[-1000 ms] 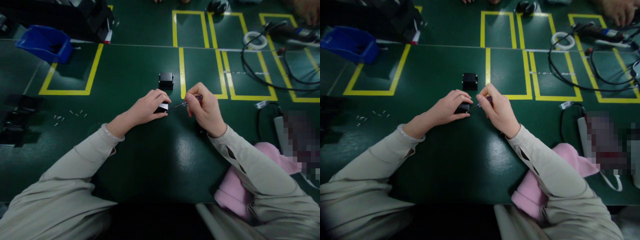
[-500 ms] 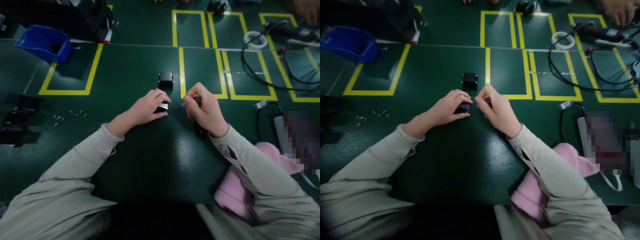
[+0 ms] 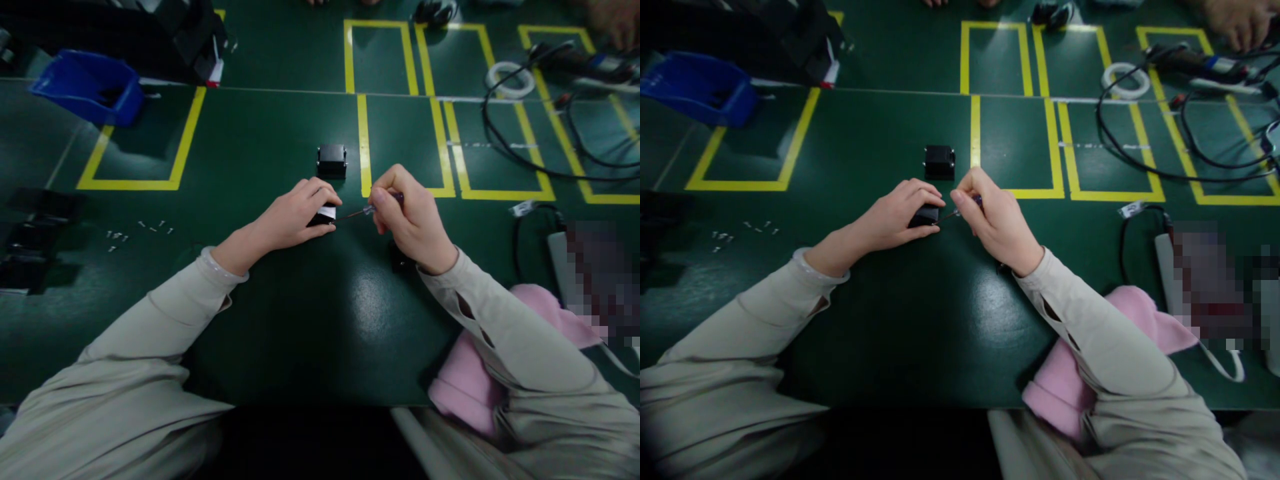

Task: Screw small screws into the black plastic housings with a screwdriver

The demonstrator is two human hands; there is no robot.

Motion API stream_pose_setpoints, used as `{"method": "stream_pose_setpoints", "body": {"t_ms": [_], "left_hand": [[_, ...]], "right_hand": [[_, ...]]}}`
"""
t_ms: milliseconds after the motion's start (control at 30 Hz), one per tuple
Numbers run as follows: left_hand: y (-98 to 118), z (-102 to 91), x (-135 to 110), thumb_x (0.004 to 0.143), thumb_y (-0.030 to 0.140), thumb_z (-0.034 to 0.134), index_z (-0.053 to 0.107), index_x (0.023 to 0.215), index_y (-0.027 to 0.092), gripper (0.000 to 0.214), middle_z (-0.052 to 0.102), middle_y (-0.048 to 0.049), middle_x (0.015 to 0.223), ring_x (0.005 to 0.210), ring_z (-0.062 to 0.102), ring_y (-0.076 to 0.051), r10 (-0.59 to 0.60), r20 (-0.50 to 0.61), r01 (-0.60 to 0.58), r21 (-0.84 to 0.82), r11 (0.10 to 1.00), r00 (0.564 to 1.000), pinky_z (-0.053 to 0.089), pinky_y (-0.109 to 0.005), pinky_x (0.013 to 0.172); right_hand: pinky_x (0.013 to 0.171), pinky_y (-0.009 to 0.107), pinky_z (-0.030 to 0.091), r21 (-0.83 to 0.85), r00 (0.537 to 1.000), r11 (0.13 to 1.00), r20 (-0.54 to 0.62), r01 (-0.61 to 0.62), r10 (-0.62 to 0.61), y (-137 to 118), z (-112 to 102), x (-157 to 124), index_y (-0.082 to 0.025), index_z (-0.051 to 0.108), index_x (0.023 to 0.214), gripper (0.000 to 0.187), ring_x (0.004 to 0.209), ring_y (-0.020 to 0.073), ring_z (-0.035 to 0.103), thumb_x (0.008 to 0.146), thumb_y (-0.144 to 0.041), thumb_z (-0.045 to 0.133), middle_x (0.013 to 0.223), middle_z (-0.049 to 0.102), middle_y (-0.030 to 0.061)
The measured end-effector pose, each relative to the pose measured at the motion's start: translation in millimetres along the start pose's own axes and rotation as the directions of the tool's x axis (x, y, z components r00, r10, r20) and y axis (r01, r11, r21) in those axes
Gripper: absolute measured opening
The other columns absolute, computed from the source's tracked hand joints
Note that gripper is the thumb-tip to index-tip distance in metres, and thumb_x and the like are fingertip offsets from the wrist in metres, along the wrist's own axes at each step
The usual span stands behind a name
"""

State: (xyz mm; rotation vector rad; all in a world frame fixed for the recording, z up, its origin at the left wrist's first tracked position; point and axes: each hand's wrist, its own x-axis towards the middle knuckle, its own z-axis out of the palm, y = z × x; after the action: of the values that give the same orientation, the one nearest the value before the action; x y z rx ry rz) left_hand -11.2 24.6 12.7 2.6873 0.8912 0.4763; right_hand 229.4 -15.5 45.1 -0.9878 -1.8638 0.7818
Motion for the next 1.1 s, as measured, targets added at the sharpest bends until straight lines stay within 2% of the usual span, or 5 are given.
{"method": "stream_pose_setpoints", "body": {"t_ms": [200, 600, 800, 967, 1100], "left_hand": [[-0.4, 0.3, -0.3, 0.093, 0.035, 0.066, 0.053, 0.127, 0.018, 0.040, 0.058, -0.0134, 0.130, 0.123, 0.055, -0.029, -0.002, 0.003, 0.002, -0.004, 1.000, 1.000, 0.048, -0.047, 0.104], [0.9, -1.6, -0.3, 0.094, 0.035, 0.065, 0.053, 0.126, 0.018, 0.039, 0.058, -0.0134, 0.130, 0.122, 0.055, -0.029, -0.006, 0.008, 0.006, 0.003, 1.000, 1.000, 0.048, -0.047, 0.103], [0.3, -0.8, 0.0, 0.094, 0.035, 0.064, 0.053, 0.127, 0.018, 0.039, 0.058, -0.0131, 0.129, 0.121, 0.055, -0.029, 0.001, 0.003, -0.001, 0.000, 1.000, 1.000, 0.048, -0.047, 0.103], [0.3, -0.1, -0.1, 0.093, 0.035, 0.066, 0.053, 0.126, 0.017, 0.039, 0.058, -0.0129, 0.129, 0.121, 0.055, -0.029, 0.001, -0.004, -0.001, 0.013, 1.000, 1.000, 0.049, -0.046, 0.102], [1.1, -0.7, -0.1, 0.093, 0.035, 0.066, 0.053, 0.126, 0.018, 0.039, 0.058, -0.0128, 0.129, 0.121, 0.055, -0.029, -0.003, 0.004, 0.003, 0.010, 1.000, 1.000, 0.049, -0.046, 0.102]], "right_hand": [[0.055, 0.027, 0.044, -0.046, 1.000, 0.999, -0.025, 0.002, -0.003, -1.6, -1.2, 0.5, -0.024, 0.049, 0.094, 0.014, 0.058, 0.0084, 0.054, 0.102, -0.036, 0.048, 0.073, 0.055, -0.0039], [0.060, 0.027, 0.048, -0.092, 0.998, 0.995, -0.043, 0.044, -0.048, -1.7, 1.4, 0.8, -0.023, 0.051, 0.092, 0.020, 0.074, 0.0117, 0.063, 0.101, -0.041, 0.049, 0.079, 0.059, -0.0008], [0.057, 0.027, 0.043, -0.108, 0.999, 0.994, -0.014, 0.032, -0.033, -2.8, 0.9, -0.2, -0.023, 0.051, 0.091, 0.022, 0.063, 0.0093, 0.057, 0.102, -0.041, 0.049, 0.071, 0.057, -0.0033], [0.059, 0.027, 0.045, -0.069, 0.998, 0.996, -0.018, 0.055, -0.057, -2.4, 1.5, -0.1, -0.022, 0.051, 0.096, 0.020, 0.073, 0.0112, 0.062, 0.103, -0.040, 0.045, 0.079, 0.059, -0.0014], [0.057, 0.027, 0.039, -0.079, 0.999, 0.996, -0.010, 0.046, -0.047, -2.2, 0.9, -0.7, -0.022, 0.051, 0.090, 0.021, 0.061, 0.0089, 0.055, 0.103, -0.038, 0.047, 0.069, 0.054, -0.0043]]}}
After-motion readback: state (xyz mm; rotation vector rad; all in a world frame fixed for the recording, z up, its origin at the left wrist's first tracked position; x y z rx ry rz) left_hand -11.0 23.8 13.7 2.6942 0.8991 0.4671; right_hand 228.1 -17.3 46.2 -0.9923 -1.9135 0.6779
